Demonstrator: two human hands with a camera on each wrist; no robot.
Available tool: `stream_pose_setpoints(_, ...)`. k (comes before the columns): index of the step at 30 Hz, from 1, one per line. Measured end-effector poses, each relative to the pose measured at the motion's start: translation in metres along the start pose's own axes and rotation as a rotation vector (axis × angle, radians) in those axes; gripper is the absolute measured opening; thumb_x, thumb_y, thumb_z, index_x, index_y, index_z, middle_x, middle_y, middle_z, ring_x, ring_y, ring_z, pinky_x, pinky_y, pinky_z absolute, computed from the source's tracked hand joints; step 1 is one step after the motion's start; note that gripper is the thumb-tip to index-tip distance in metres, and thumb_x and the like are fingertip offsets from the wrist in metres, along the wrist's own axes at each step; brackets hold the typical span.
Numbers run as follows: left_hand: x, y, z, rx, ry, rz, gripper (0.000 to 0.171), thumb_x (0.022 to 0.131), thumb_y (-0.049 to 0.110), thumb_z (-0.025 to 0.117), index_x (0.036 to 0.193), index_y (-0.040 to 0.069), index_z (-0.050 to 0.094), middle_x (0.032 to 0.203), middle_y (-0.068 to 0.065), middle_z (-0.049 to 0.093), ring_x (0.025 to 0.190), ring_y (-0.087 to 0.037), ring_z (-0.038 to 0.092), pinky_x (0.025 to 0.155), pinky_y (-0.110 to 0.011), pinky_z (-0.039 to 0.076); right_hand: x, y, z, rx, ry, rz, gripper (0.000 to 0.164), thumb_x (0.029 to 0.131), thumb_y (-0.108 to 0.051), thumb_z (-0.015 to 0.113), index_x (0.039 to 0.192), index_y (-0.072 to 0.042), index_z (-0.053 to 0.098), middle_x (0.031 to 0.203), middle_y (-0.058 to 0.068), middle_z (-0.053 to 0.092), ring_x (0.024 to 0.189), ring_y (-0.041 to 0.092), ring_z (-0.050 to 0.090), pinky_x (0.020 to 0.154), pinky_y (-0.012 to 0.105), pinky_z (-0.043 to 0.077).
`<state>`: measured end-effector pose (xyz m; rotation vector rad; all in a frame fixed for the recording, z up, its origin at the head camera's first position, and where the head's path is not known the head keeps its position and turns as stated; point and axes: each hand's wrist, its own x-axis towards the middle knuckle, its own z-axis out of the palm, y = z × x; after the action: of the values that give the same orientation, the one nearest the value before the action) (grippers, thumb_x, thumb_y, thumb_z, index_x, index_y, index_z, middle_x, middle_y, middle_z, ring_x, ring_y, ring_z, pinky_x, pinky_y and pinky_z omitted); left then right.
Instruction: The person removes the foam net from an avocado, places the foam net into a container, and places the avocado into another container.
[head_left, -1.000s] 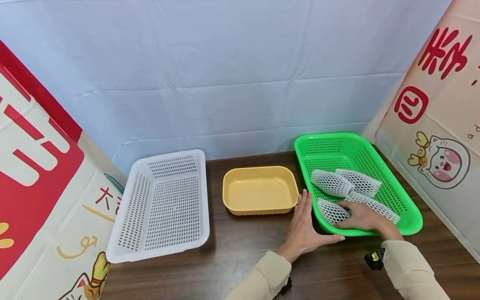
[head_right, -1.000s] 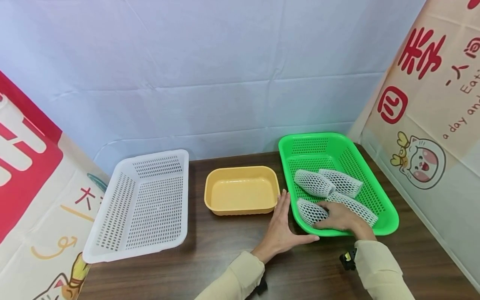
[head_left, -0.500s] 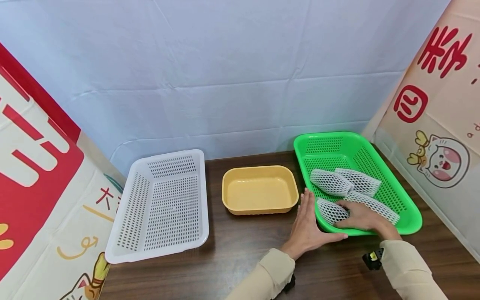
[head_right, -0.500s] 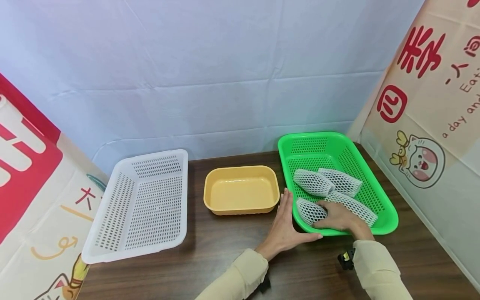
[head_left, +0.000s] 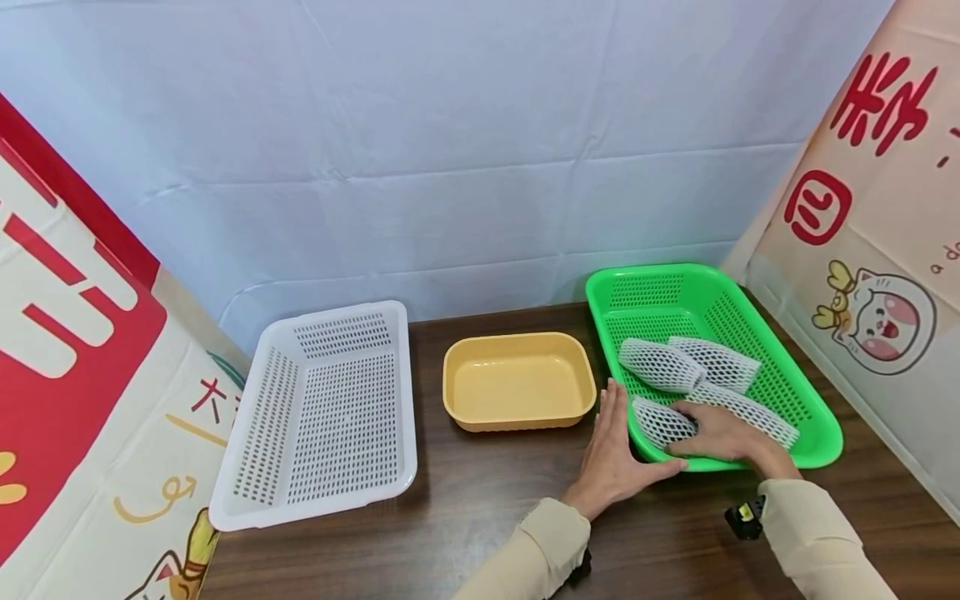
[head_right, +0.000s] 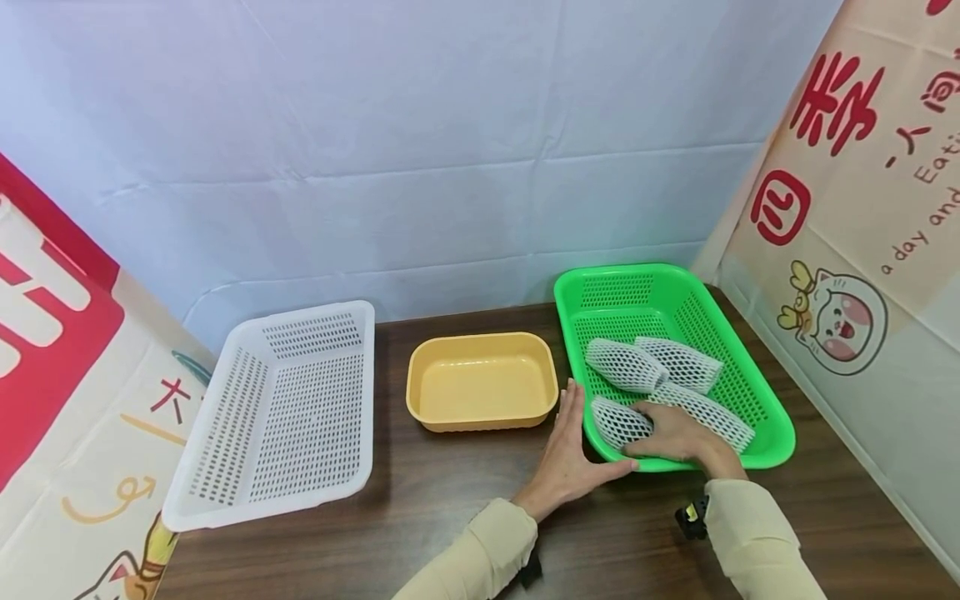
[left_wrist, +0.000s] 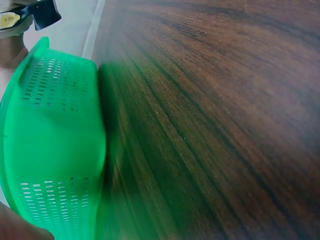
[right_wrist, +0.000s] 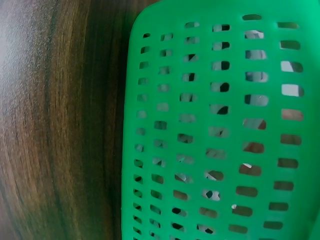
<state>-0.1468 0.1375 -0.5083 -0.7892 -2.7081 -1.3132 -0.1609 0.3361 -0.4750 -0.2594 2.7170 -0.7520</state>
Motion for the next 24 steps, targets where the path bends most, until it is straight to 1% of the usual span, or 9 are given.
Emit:
stream_pose_setpoints(4, -0.0002, -0.0010, 0.0000, -0.013, 0.010, 0.001, 0.106, 0.070, 0.062, 0.059, 0.142, 0.015, -0.004, 0.147, 0.004, -0.010, 0.131, -0.011, -0.005, 0.103, -0.034, 0.017, 0.0008, 0.0001, 0.0006, 0.000, 0.000, 0.004, 0.082, 0.072, -0.045, 0.068, 0.127, 0.009, 0.039, 0.121, 0.028, 0.044, 0.106, 0.043, 0.044, 0.077, 0.052, 0.040)
stream_pose_setpoints(9, -0.0004, -0.0010, -0.0013, -0.020, 0.008, -0.006, 0.106, 0.070, 0.063, 0.058, 0.142, 0.018, -0.006, 0.147, 0.003, -0.007, 0.132, -0.013, -0.002, 0.102, -0.035, 0.021, 0.0004, -0.0011, 0.0011, -0.007, 0.008, 0.002, 0.079, 0.073, -0.045, 0.067, 0.126, 0.007, 0.041, 0.120, 0.026, 0.046, 0.105, 0.041, 0.045, 0.076, 0.051, 0.041)
stream_pose_setpoints(14, -0.0015, -0.0015, -0.0025, -0.032, 0.005, -0.016, 0.108, 0.068, 0.064, 0.059, 0.143, 0.016, -0.002, 0.147, 0.004, -0.007, 0.132, -0.014, -0.001, 0.100, -0.037, 0.024, -0.0004, -0.0019, 0.0012, -0.004, 0.014, -0.005, 0.077, 0.074, -0.045, 0.066, 0.126, 0.007, 0.042, 0.120, 0.026, 0.046, 0.105, 0.041, 0.045, 0.076, 0.051, 0.041)
stream_pose_setpoints(19, -0.0019, -0.0011, -0.0031, -0.019, -0.001, -0.010, 0.108, 0.068, 0.064, 0.059, 0.143, 0.016, -0.002, 0.147, 0.003, -0.006, 0.132, -0.015, 0.001, 0.100, -0.036, 0.026, -0.0018, -0.0009, 0.0002, 0.004, 0.010, -0.002, 0.077, 0.076, -0.044, 0.065, 0.127, 0.008, 0.040, 0.122, 0.028, 0.044, 0.107, 0.044, 0.043, 0.077, 0.053, 0.040)
stream_pose_setpoints(24, -0.0018, -0.0005, -0.0043, 0.004, -0.006, -0.005, 0.108, 0.067, 0.064, 0.060, 0.143, 0.016, -0.001, 0.148, 0.002, -0.003, 0.132, -0.014, 0.002, 0.099, -0.034, 0.027, -0.0025, 0.0002, -0.0013, 0.029, 0.006, 0.031, 0.076, 0.076, -0.042, 0.064, 0.128, 0.007, 0.039, 0.122, 0.028, 0.043, 0.107, 0.044, 0.043, 0.077, 0.053, 0.040)
